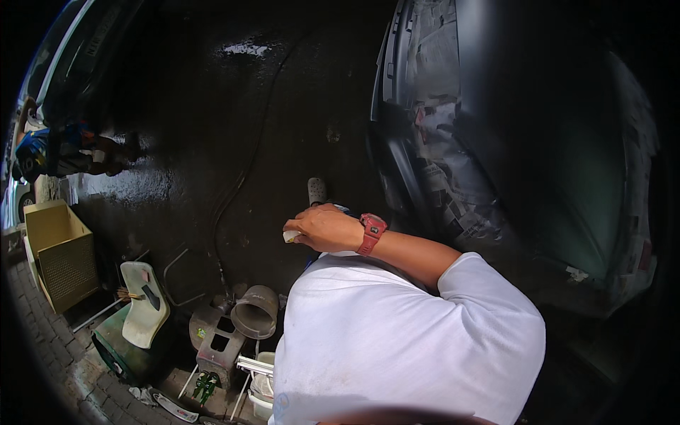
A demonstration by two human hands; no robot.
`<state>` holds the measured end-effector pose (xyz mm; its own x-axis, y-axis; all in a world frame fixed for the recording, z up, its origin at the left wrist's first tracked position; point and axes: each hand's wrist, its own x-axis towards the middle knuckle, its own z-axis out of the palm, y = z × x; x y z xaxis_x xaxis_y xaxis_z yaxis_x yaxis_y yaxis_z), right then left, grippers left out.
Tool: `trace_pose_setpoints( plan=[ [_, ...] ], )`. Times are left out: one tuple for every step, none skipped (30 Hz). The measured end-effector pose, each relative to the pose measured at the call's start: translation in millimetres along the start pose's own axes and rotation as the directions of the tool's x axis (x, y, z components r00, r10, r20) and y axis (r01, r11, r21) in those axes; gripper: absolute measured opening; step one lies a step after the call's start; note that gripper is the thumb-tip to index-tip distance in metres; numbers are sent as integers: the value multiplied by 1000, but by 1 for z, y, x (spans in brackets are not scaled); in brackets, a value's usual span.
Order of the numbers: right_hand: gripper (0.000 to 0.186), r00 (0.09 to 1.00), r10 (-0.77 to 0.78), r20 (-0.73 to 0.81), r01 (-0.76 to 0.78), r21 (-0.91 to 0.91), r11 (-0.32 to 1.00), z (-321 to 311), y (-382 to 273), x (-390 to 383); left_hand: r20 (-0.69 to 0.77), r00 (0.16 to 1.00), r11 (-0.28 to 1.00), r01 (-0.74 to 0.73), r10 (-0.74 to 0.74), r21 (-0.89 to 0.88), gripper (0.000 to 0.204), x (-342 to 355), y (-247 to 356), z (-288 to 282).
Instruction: The person sprays paint onto a car bumper using a spray gun, then removes masking tape and newspaper from the bumper, and applies masking tape to the bumper edge.
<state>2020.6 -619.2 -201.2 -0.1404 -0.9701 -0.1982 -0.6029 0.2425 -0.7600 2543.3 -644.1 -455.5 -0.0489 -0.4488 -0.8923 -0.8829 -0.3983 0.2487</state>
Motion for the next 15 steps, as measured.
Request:
trace_pose_setpoints(
  plan=[
    [30,997,-36,-66,35,-12,999,-24,3,29,-39,999,998,-11,8,-61,56,12,31,-17],
    [29,993,-53,-106,49,-39,998,-52,5,56,-86,996,990,-33,21,-140,55,26,64,-33],
    [28,982,-79,-173,74,-37,997,-78,6,80,-136,990,973,-64,34,-223,55,40,94,-52],
    [27,973,-87,-216,79,-42,996,-105,7,103,-181,982,949,-104,51,-299,55,53,125,-67],
    [26,951,-123,-283,112,-53,992,-133,7,125,-231,970,909,-164,78,-384,54,69,159,-83],
    [26,940,-112,-322,108,-30,994,-159,8,144,-268,960,881,-197,84,-430,54,83,193,-94],
    [26,934,-90,-346,90,-16,996,-184,10,159,-299,954,877,-175,38,-447,54,98,227,-105],
    [27,919,-82,-386,88,-1,996,-204,14,174,-328,941,876,-228,86,-425,54,113,260,-114],
    [27,902,-73,-425,88,15,996,-222,20,189,-310,929,866,-316,200,-388,53,132,296,-119],
    [27,905,-39,-424,51,17,999,-237,30,202,-291,928,876,-331,234,-351,53,149,329,-126],
    [27,907,-2,-422,13,24,1000,-248,42,212,-280,940,914,-279,196,-296,52,166,358,-133],
    [27,908,35,-418,-24,32,999,-258,57,222,-238,945,924,-284,225,-255,54,183,386,-135],
    [29,906,57,-420,-66,-8,998,-267,74,232,-158,936,927,-339,314,-159,57,201,414,-135],
    [31,902,84,-423,-111,-40,993,-274,90,241,-87,940,942,-333,330,-28,60,219,441,-142],
    [32,900,130,-415,-171,-64,983,-279,105,249,-24,968,958,-245,251,149,63,235,468,-148]
  ],
)
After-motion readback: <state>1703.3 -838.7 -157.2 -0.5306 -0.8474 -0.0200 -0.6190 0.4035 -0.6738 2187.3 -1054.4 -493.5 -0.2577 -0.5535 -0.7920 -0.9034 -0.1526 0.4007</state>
